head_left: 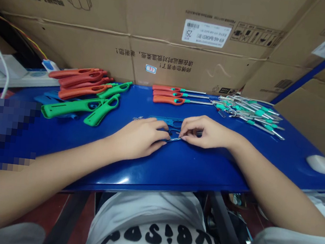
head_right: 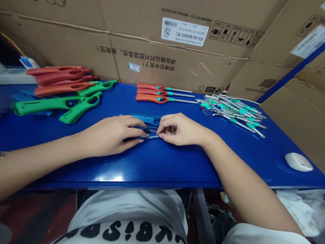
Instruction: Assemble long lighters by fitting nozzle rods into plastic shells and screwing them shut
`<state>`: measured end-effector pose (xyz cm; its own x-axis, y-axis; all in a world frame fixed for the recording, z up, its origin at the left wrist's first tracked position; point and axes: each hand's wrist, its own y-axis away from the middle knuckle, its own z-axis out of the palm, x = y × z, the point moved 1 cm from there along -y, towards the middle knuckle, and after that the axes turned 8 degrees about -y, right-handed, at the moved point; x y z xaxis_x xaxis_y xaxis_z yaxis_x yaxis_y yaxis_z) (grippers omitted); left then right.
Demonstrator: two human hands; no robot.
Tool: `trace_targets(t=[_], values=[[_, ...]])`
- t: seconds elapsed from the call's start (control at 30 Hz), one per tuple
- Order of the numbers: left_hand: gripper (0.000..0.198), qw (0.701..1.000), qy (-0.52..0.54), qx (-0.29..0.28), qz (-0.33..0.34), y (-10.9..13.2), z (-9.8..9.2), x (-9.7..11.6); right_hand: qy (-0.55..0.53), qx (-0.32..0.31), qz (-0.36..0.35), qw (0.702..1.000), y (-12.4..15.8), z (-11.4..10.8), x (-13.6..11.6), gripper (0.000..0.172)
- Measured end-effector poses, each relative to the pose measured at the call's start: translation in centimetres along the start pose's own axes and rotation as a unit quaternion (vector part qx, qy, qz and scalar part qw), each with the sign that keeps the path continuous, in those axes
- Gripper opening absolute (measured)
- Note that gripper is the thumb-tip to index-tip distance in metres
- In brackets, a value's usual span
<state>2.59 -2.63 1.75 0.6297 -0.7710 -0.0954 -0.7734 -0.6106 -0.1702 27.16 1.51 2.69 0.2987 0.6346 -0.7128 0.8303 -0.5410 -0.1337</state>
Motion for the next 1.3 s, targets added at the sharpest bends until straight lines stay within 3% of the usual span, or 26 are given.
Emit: trace_targets(t=[1.3], values=[[0.027,1.000,-0.007,0.012,0.018,0.16,0.12,-0.16,0.035,-0.006,-0.008,0.999,0.23,-0.13,-0.59,0.016]])
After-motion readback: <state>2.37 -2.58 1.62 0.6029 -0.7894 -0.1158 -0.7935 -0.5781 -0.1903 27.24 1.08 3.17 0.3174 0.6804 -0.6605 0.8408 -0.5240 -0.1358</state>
